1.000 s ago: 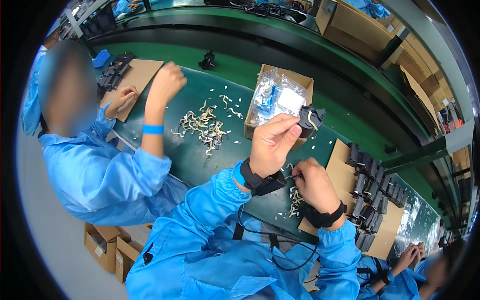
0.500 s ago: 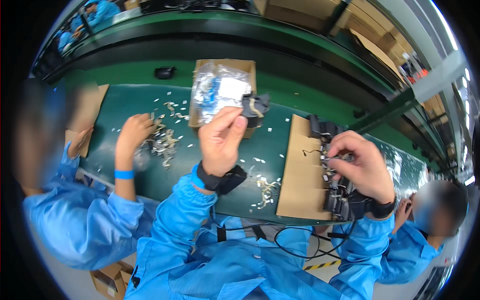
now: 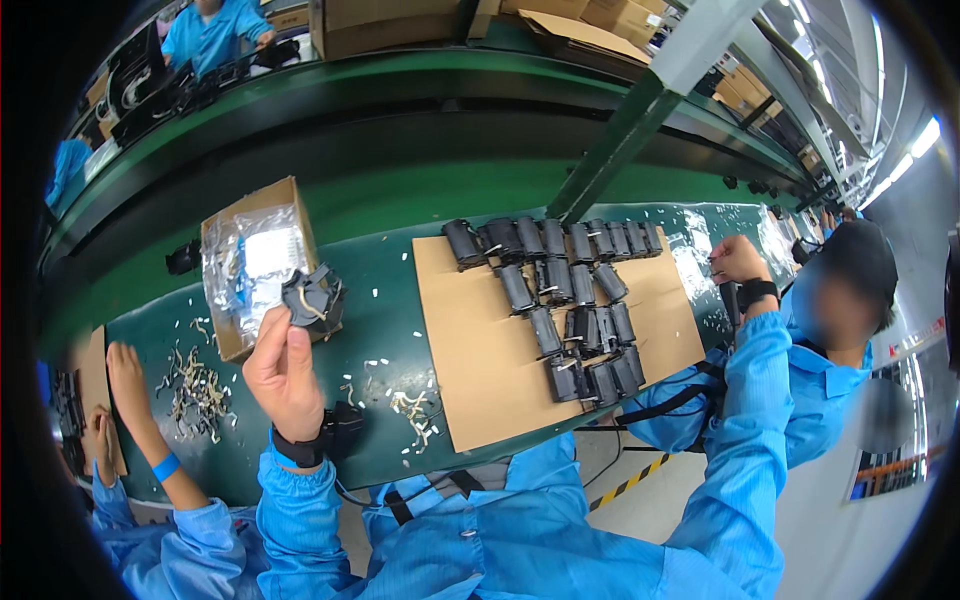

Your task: The recorder is assembling small electronic components on a factory assembly line.

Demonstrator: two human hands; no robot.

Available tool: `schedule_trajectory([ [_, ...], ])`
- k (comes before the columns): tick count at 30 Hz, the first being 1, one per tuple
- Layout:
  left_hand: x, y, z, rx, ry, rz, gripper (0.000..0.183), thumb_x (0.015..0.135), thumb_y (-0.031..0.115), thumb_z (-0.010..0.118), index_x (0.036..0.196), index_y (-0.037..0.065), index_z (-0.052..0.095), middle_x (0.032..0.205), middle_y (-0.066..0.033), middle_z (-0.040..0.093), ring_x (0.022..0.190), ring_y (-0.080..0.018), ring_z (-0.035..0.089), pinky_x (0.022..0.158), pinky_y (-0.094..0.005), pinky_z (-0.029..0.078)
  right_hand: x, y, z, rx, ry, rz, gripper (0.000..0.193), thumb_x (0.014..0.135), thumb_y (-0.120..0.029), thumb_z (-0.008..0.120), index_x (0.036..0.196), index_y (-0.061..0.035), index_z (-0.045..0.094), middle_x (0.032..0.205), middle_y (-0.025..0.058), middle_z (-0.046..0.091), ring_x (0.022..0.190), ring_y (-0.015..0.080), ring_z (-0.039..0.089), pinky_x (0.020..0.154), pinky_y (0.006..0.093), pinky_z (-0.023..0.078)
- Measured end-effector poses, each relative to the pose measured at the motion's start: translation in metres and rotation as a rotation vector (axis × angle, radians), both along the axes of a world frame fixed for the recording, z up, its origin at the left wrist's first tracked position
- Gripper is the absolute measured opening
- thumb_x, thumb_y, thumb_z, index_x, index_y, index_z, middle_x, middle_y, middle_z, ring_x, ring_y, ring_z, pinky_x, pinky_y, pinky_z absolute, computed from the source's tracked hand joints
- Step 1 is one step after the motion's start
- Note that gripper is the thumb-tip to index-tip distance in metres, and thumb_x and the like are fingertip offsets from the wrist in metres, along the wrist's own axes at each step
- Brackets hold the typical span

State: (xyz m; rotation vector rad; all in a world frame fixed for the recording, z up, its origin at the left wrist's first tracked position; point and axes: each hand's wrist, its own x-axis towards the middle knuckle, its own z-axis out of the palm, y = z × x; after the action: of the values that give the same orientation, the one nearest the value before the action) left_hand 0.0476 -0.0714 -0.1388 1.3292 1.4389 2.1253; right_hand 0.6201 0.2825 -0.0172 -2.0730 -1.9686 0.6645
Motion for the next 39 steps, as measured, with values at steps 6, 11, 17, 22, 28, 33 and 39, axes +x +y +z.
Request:
schedule_trajectory([
  [6, -0.006, 0.006, -0.018, 0.022, 0.056, 0.041, 0.037, 0.107, 0.01, 0.062, 0.139, -0.008, 0.06, 0.125, -0.013, 0.069, 0.107, -0.0159, 0.066, 0.096, -0.0334, 0.054, 0.082, 0.054, -0.07, 0.133, -0.606, -0.033, 0.023, 0.07, -0.015, 0.083, 0.091, -0.0078, 0.08, 0.096, 0.0165, 0.079, 0.091, 0.0332, 0.078, 0.087, 0.0411, 0.062],
  [11, -0.005, 0.003, -0.02, -0.014, -0.002, 0.04, 0.031, 0.106, 0.011, 0.062, 0.125, -0.013, 0.066, 0.121, -0.0154, 0.068, 0.111, -0.0196, 0.062, 0.101, -0.0331, 0.046, 0.077, 0.051, -0.055, 0.279, -0.51, -0.023, 0.018, 0.072, -0.009, 0.079, 0.09, -0.0072, 0.08, 0.09, 0.0185, 0.078, 0.094, 0.0351, 0.077, 0.085, 0.0423, 0.061],
  [17, -0.016, -0.014, -0.032, -0.09, 0.098, 0.149, 0.035, 0.106, 0.01, 0.063, 0.137, -0.008, 0.062, 0.123, -0.0123, 0.07, 0.105, -0.0141, 0.064, 0.093, -0.0314, 0.052, 0.039, 0.049, -0.046, 0.383, -0.496, 0.094, 0.009, 0.079, -0.008, 0.072, 0.085, -0.0039, 0.077, 0.089, 0.0222, 0.076, 0.091, 0.0413, 0.075, 0.085, 0.0471, 0.06],
  [22, 0.02, 0.006, 0.018, -0.142, 0.303, 0.084, 0.025, 0.1, 0.008, 0.069, 0.117, -0.01, 0.07, 0.113, -0.0139, 0.072, 0.103, -0.0199, 0.065, 0.095, -0.0328, 0.05, -0.026, -0.023, -0.011, 0.443, -0.119, 0.301, 0.023, 0.09, -0.011, 0.071, 0.108, 0.0026, 0.074, 0.1, 0.0189, 0.077, 0.094, 0.0298, 0.076, 0.083, 0.0383, 0.059],
  [28, 0.03, 0.006, 0.021, -0.062, 0.555, -0.101, 0.014, 0.087, -0.004, 0.074, 0.1, -0.005, 0.071, 0.09, -0.0145, 0.067, 0.082, -0.0294, 0.067, 0.073, -0.0372, 0.054, -0.213, -0.242, 0.017, 0.414, 0.326, 0.755, 0.03, 0.083, -0.003, 0.076, 0.112, 0.0029, 0.072, 0.109, 0.0158, 0.076, 0.093, 0.0208, 0.072, 0.084, 0.0328, 0.058],
  [33, 0.048, 0.01, 0.024, -0.014, 0.621, -0.175, 0.019, 0.078, -0.003, 0.081, 0.095, -0.002, 0.071, 0.09, -0.0119, 0.067, 0.082, -0.0325, 0.067, 0.072, -0.0402, 0.055, -0.296, -0.279, -0.048, 0.218, 0.767, 0.691, 0.039, 0.088, 0.001, 0.079, 0.125, 0.0028, 0.068, 0.112, 0.0164, 0.072, 0.094, 0.0216, 0.072, 0.082, 0.0328, 0.06],
  [39, 0.045, 0.01, 0.024, 0.006, 0.713, -0.039, 0.03, 0.068, -0.005, 0.084, 0.096, 0.003, 0.074, 0.095, -0.0106, 0.068, 0.088, -0.0316, 0.068, 0.074, -0.0397, 0.056, -0.336, -0.281, -0.081, 0.014, 1.107, 0.471, 0.044, 0.092, -0.002, 0.08, 0.132, 0.0005, 0.063, 0.103, 0.0111, 0.072, 0.09, 0.0152, 0.072, 0.079, 0.0269, 0.061],
])
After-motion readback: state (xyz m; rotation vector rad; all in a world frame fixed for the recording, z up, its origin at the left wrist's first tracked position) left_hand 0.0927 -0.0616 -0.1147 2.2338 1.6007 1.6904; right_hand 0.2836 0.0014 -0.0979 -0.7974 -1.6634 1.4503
